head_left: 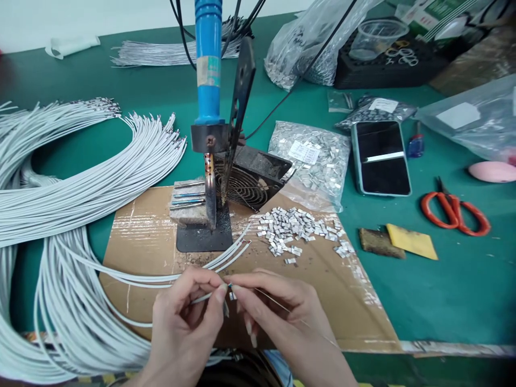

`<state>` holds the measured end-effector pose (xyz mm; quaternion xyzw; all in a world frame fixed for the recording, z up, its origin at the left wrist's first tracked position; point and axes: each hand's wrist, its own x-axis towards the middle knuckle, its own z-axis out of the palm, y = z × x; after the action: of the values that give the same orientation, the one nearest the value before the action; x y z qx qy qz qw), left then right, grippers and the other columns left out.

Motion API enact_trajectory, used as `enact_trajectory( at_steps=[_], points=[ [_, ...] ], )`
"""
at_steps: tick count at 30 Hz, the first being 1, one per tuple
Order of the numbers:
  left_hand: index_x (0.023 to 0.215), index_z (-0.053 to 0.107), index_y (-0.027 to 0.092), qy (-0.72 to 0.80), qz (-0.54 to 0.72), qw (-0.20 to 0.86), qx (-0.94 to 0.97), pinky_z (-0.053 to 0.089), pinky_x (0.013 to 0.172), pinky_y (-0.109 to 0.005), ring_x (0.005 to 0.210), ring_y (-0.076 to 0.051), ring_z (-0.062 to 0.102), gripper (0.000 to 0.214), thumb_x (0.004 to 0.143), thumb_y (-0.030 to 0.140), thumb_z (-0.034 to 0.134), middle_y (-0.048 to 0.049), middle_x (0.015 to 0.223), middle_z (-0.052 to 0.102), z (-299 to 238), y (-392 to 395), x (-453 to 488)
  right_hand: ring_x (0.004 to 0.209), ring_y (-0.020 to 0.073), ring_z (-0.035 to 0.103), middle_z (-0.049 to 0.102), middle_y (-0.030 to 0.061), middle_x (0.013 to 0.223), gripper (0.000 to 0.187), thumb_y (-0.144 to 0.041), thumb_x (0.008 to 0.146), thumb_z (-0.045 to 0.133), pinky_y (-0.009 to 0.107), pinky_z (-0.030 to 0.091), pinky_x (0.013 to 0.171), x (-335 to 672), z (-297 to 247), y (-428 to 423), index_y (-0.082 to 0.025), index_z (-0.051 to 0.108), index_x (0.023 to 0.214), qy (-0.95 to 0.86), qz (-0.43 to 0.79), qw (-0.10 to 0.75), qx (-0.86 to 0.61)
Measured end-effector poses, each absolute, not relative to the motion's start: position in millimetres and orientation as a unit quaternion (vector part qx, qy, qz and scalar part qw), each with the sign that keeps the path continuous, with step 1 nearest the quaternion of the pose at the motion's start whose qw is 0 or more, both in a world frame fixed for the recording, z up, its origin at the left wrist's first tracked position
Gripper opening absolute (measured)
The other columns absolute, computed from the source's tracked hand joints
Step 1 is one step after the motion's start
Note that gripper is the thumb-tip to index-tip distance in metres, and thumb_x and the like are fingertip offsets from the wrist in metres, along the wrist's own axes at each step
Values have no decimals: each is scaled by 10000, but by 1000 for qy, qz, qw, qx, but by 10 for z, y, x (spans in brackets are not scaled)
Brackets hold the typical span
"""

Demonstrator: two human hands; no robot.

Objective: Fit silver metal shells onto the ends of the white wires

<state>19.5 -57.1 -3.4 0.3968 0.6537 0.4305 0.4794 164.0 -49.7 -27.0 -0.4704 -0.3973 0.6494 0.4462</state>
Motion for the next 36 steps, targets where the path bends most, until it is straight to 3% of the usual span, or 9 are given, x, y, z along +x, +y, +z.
enact_trajectory(
  at_steps=[7, 13, 22, 26, 31, 36],
  points=[
    [723, 727, 218, 679, 402, 439, 430, 414, 518, -169, 550, -102, 527, 135, 843, 276, 706, 27, 603, 656, -61, -587, 180, 498, 80, 549, 600, -25, 601, 155, -262, 915, 728, 167, 435, 473, 1627, -156, -506, -252, 867, 848, -428, 573, 449, -537],
    [713, 727, 207, 666, 429, 482, 374, 410, 521, -151, 555, -92, 508, 96, 789, 250, 767, 37, 591, 627, 11, -529, 180, 486, 63, 601, 665, -13, 672, 86, -245, 875, 802, 135, 506, 469, 1645, -271, -509, -278, 880, 861, -360, 592, 506, -514],
    [686, 720, 188, 653, 436, 528, 324, 412, 534, -137, 554, -79, 521, 123, 742, 240, 816, 40, 577, 638, 47, -509, 203, 470, 66, 624, 691, -10, 697, 102, -215, 883, 794, 127, 523, 457, 1582, -378, -552, -273, 869, 846, -385, 596, 514, -482],
    [690, 719, 183, 650, 432, 539, 318, 412, 531, -158, 553, -88, 515, 136, 743, 254, 822, 35, 585, 641, 42, -503, 194, 522, 105, 653, 729, -3, 698, 212, -117, 868, 772, 174, 541, 492, 1577, -337, -576, -296, 871, 926, -478, 483, 533, -505],
    [710, 721, 181, 646, 422, 550, 318, 374, 521, -175, 554, -90, 465, 138, 756, 258, 826, 34, 590, 620, 28, -500, 172, 660, 160, 700, 784, 0, 801, 364, -8, 844, 737, 270, 620, 678, 1550, -292, -628, -319, 847, 997, -564, 298, 552, -536],
    [714, 718, 192, 657, 426, 534, 319, 379, 534, -181, 569, -98, 480, 129, 761, 264, 814, 35, 603, 621, 27, -504, 182, 645, 150, 691, 770, -2, 786, 285, -40, 859, 736, 256, 598, 668, 1601, -302, -632, -298, 835, 930, -542, 295, 546, -567]
  ],
)
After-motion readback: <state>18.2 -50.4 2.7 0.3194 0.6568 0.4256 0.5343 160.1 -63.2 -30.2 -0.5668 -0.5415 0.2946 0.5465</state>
